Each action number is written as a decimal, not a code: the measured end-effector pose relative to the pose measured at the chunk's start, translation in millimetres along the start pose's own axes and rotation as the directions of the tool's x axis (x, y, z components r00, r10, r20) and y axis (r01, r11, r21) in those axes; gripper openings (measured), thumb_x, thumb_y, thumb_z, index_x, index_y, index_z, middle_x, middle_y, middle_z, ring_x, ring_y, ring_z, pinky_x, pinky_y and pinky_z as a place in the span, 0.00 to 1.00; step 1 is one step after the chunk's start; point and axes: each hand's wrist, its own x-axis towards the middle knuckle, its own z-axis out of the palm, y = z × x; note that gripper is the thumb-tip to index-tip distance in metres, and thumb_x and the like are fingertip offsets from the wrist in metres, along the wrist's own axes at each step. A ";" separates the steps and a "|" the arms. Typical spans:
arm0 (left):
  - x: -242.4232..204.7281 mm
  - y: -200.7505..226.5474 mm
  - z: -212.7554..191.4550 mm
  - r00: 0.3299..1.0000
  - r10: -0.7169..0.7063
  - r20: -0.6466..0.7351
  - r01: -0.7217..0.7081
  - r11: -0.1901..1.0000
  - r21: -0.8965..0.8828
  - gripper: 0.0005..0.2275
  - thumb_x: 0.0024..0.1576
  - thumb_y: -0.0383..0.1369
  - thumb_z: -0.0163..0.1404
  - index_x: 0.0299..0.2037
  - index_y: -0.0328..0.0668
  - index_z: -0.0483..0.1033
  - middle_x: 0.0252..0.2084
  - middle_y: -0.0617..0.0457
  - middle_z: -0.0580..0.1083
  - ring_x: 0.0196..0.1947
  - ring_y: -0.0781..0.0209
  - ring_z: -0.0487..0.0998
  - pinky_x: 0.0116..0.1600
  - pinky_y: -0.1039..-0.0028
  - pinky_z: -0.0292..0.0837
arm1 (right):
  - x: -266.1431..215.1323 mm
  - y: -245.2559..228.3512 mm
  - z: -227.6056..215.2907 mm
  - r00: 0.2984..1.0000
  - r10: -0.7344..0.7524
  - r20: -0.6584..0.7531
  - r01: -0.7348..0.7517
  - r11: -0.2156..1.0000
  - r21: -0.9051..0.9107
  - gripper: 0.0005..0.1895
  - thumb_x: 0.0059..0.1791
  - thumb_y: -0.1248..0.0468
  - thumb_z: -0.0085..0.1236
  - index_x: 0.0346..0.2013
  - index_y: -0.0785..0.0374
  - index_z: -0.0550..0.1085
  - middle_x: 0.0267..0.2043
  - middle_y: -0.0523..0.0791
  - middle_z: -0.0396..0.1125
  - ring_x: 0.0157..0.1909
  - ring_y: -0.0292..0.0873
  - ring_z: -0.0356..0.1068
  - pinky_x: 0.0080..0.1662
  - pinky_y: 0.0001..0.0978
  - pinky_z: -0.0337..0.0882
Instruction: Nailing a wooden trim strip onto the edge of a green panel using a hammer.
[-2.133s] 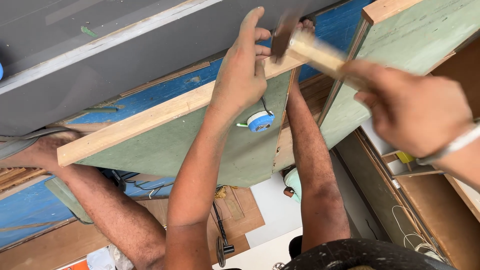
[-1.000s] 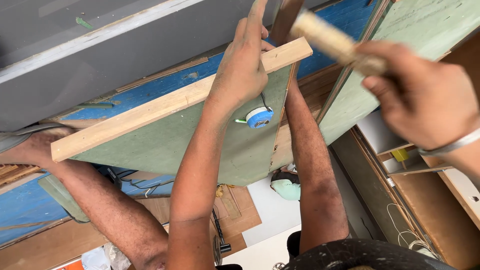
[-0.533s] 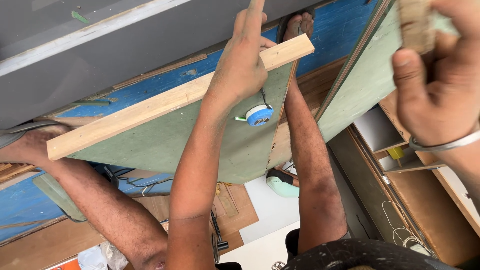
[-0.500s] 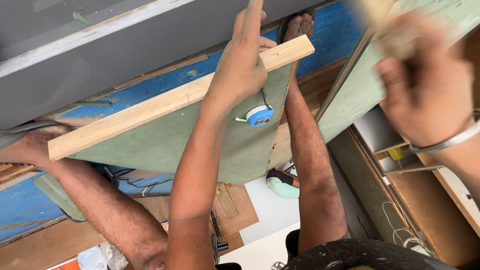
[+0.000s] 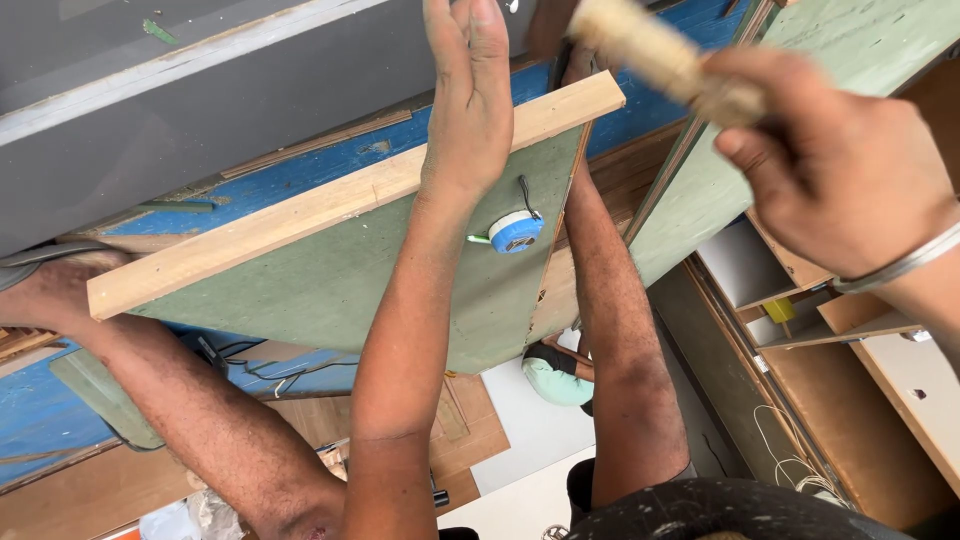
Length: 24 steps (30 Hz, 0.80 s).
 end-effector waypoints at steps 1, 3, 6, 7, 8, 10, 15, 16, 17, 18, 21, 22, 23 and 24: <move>-1.7 -0.3 0.1 1.000 0.026 0.006 -0.026 0.999 0.019 0.27 0.76 0.51 0.28 0.75 0.38 0.44 0.71 0.40 0.65 0.74 0.48 0.66 0.79 0.62 0.60 | -2.0 -0.6 1.7 0.991 0.102 -0.085 -0.086 0.980 0.182 0.23 0.56 0.59 0.58 0.65 0.50 0.66 0.32 0.49 0.73 0.28 0.53 0.74 0.31 0.45 0.73; -3.8 -0.4 0.0 0.998 0.053 0.013 -0.054 0.998 0.041 0.27 0.77 0.52 0.26 0.75 0.39 0.45 0.74 0.40 0.62 0.76 0.48 0.63 0.80 0.61 0.58 | -2.0 -3.5 4.0 0.965 0.217 -0.150 -0.149 0.919 0.366 0.21 0.61 0.59 0.56 0.68 0.52 0.64 0.31 0.51 0.70 0.30 0.53 0.74 0.34 0.45 0.72; -4.6 2.2 -2.4 0.995 0.100 0.025 -0.102 0.991 0.090 0.28 0.76 0.52 0.23 0.76 0.39 0.43 0.76 0.38 0.56 0.78 0.43 0.56 0.82 0.57 0.55 | 1.5 -11.3 2.0 0.987 0.108 -0.118 -0.097 0.991 0.095 0.24 0.55 0.60 0.58 0.66 0.55 0.67 0.30 0.52 0.73 0.26 0.56 0.74 0.28 0.44 0.73; -4.7 3.1 -2.2 0.995 0.093 0.030 -0.095 0.992 0.083 0.27 0.77 0.53 0.23 0.75 0.40 0.47 0.74 0.40 0.60 0.77 0.44 0.60 0.81 0.58 0.57 | 1.1 -13.4 -1.5 0.994 0.032 -0.102 -0.025 0.998 0.066 0.23 0.53 0.61 0.58 0.63 0.53 0.68 0.33 0.50 0.75 0.27 0.55 0.74 0.28 0.44 0.73; -4.5 3.6 -2.0 0.996 0.086 0.035 -0.089 0.993 0.076 0.26 0.77 0.53 0.24 0.73 0.40 0.51 0.72 0.41 0.63 0.76 0.45 0.64 0.80 0.59 0.59 | 1.1 -15.5 -4.6 0.995 -0.044 -0.085 0.047 0.998 0.038 0.22 0.51 0.61 0.58 0.60 0.51 0.69 0.35 0.48 0.77 0.27 0.54 0.75 0.28 0.44 0.73; -4.7 1.2 -0.9 0.997 0.072 0.037 -0.075 0.993 0.092 0.27 0.76 0.53 0.24 0.73 0.40 0.52 0.71 0.41 0.64 0.75 0.45 0.65 0.78 0.60 0.60 | -4.1 -7.4 7.6 0.986 0.053 -0.156 -0.023 0.982 0.189 0.20 0.56 0.61 0.55 0.62 0.53 0.67 0.35 0.50 0.75 0.30 0.54 0.76 0.29 0.44 0.73; -7.2 4.3 -2.5 0.996 -0.024 0.088 0.020 0.999 0.040 0.26 0.76 0.54 0.24 0.68 0.40 0.58 0.58 0.41 0.70 0.59 0.48 0.73 0.71 0.63 0.65 | -7.4 -5.4 20.6 0.982 0.183 0.053 -0.178 0.980 -0.093 0.16 0.56 0.55 0.56 0.57 0.51 0.69 0.32 0.50 0.75 0.29 0.54 0.76 0.33 0.44 0.76; -8.1 4.0 -2.6 0.997 0.004 0.075 -0.009 0.998 0.059 0.25 0.76 0.52 0.25 0.70 0.39 0.57 0.63 0.41 0.69 0.65 0.48 0.71 0.74 0.63 0.64 | -6.7 -10.2 13.3 0.994 0.103 0.018 -0.104 0.995 0.008 0.20 0.55 0.57 0.56 0.61 0.52 0.68 0.32 0.49 0.75 0.30 0.55 0.76 0.32 0.46 0.75; -7.1 3.8 -3.4 0.998 0.038 0.059 -0.043 0.996 0.077 0.25 0.76 0.50 0.26 0.72 0.39 0.55 0.68 0.41 0.67 0.71 0.49 0.69 0.77 0.64 0.62 | -4.1 -14.7 5.4 0.999 0.024 -0.031 -0.021 0.995 0.102 0.24 0.53 0.59 0.56 0.65 0.53 0.67 0.32 0.49 0.75 0.31 0.56 0.76 0.32 0.47 0.75; -12.8 9.3 -2.2 0.998 0.042 0.056 -0.046 0.996 0.077 0.25 0.76 0.50 0.26 0.72 0.39 0.55 0.68 0.41 0.67 0.71 0.49 0.69 0.77 0.64 0.62 | -4.3 -15.8 5.1 0.999 0.022 -0.034 -0.018 0.995 0.099 0.24 0.53 0.59 0.56 0.65 0.53 0.67 0.32 0.49 0.75 0.31 0.56 0.76 0.32 0.47 0.75; -41.3 35.8 -13.0 0.976 0.213 -0.056 -0.220 0.951 -0.216 0.21 0.79 0.44 0.36 0.75 0.38 0.50 0.71 0.41 0.64 0.70 0.52 0.64 0.76 0.66 0.56 | -3.7 -19.9 8.8 0.976 0.132 -0.173 -0.075 0.950 0.303 0.22 0.57 0.60 0.55 0.65 0.56 0.64 0.35 0.52 0.73 0.31 0.55 0.75 0.31 0.46 0.73; -57.5 52.5 -24.6 0.961 0.250 -0.117 -0.264 0.957 -0.121 0.21 0.77 0.41 0.39 0.73 0.37 0.53 0.71 0.43 0.64 0.71 0.53 0.63 0.77 0.67 0.55 | -2.1 -20.3 10.8 0.987 0.140 -0.080 -0.127 0.981 0.149 0.24 0.55 0.59 0.57 0.65 0.52 0.66 0.34 0.50 0.74 0.29 0.55 0.75 0.30 0.45 0.74; -75.8 69.1 -35.6 0.942 0.286 -0.175 -0.295 0.955 -0.025 0.20 0.75 0.38 0.41 0.72 0.37 0.56 0.70 0.44 0.63 0.71 0.54 0.62 0.78 0.67 0.54 | -1.9 -21.1 13.0 0.987 0.163 0.016 -0.163 0.987 -0.012 0.25 0.53 0.58 0.60 0.65 0.49 0.68 0.34 0.48 0.76 0.27 0.55 0.75 0.29 0.44 0.74; -92.9 72.0 -51.9 0.942 0.285 -0.177 -0.294 0.956 -0.024 0.20 0.75 0.38 0.41 0.72 0.37 0.56 0.70 0.44 0.63 0.71 0.54 0.62 0.78 0.67 0.54 | -1.6 -22.2 12.6 0.987 0.161 0.016 -0.161 0.987 -0.011 0.25 0.53 0.58 0.60 0.65 0.49 0.68 0.34 0.48 0.76 0.27 0.55 0.75 0.29 0.44 0.74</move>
